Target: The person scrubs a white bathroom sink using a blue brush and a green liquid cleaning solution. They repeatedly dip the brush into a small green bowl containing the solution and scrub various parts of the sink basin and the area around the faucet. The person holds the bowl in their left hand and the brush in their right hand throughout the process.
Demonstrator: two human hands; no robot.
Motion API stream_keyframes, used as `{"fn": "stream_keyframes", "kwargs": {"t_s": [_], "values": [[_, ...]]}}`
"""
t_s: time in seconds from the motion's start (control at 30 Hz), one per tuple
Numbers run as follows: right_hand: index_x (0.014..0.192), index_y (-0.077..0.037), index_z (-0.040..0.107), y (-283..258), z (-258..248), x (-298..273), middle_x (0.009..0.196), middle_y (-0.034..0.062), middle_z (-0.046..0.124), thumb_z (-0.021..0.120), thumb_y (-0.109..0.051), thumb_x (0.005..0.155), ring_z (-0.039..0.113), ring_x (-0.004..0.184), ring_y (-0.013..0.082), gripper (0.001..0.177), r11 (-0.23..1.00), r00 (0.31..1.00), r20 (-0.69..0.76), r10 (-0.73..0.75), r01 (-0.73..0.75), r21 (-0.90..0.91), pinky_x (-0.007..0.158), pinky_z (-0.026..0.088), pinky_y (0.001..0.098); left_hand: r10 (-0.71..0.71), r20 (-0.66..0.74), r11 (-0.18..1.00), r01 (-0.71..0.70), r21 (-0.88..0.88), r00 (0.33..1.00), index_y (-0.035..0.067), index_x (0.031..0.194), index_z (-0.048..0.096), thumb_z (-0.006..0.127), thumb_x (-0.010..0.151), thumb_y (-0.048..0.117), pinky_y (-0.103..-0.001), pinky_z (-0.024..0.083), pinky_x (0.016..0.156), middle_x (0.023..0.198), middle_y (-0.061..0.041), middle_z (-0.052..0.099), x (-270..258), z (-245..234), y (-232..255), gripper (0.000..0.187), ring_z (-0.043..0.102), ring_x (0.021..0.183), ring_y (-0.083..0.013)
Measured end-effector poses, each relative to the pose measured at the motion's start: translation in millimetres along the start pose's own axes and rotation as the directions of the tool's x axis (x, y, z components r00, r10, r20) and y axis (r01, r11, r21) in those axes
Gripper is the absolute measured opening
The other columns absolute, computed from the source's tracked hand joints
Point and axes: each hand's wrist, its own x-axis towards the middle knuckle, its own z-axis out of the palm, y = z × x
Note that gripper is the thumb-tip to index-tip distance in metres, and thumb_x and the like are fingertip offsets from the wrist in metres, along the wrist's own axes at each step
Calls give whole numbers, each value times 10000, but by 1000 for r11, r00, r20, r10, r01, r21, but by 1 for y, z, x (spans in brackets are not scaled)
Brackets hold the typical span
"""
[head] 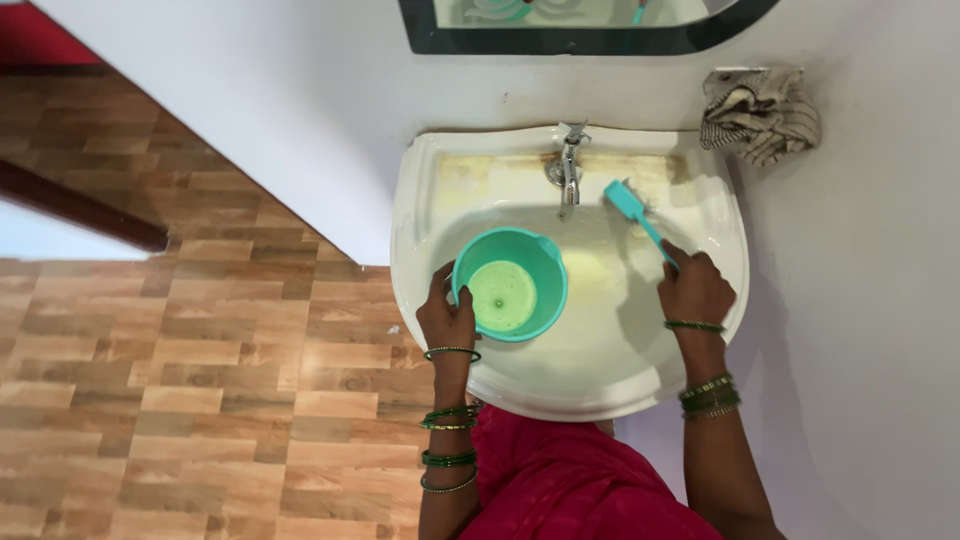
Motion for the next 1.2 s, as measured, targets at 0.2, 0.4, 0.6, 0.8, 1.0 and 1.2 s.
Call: {"fn": "stream_keyframes", "kwargs": {"t_s": [0.2, 0.4, 0.6, 0.8, 1.0, 1.2], "values": [[1273, -283, 738, -53, 23, 13, 918, 154, 745, 672, -294, 950, 707, 847, 383, 330, 973, 986, 125, 108, -130, 190, 737, 567, 489, -111, 137, 994, 111, 12, 984, 93, 1335, 612, 618, 905, 27, -330, 501, 380, 1001, -200, 786, 17, -2, 0, 435, 637, 426, -181], [1300, -263, 717, -65, 36, 41, 987, 160, 752, 635, -323, 997, 713, 897, 391, 320, 930, 965, 94, 246, -262, 257, 783, 574, 492, -116, 213, 992, 122, -15, 970, 90, 1334, 609, 596, 898, 15, -344, 546, 371, 1159, -194, 737, 27, -7, -6, 443, 666, 454, -194], [1299, -284, 713, -79, 38, 25, 998, 176, 750, 645, -335, 963, 701, 930, 402, 347, 908, 951, 194, 242, -293, 300, 829, 565, 499, -43, 246, 998, 54, -37, 968, 85, 1356, 600, 607, 903, 26, -318, 567, 401, 1143, -203, 773, 30, -10, -9, 457, 705, 515, -177], [1343, -222, 691, -71, 49, 18, 997, 188, 706, 640, -246, 973, 691, 844, 419, 374, 969, 974, -31, 224, -219, 119, 723, 560, 519, -84, 197, 992, 101, -78, 977, 115, 1436, 559, 608, 909, 17, -314, 610, 406, 1219, -193, 699, 33, -15, -8, 539, 706, 538, -168], [1298, -281, 707, -68, -8, -43, 959, 119, 685, 699, -210, 896, 699, 817, 342, 409, 986, 976, 159, 150, -136, -100, 681, 566, 480, -229, 124, 964, 243, -111, 966, 160, 1477, 584, 590, 932, 34, -281, 563, 415, 899, -189, 786, 34, -45, -1, 559, 657, 546, -77], [1280, -230, 704, -128, 5, -23, 904, 120, 674, 698, -218, 915, 677, 803, 351, 366, 982, 981, 107, -164, 152, 109, 668, 547, 485, 45, -19, 999, -45, -5, 999, 116, 1433, 595, 611, 898, 5, -296, 387, 379, 1225, -252, 729, 50, -60, -12, 546, 446, 414, -85]]}}
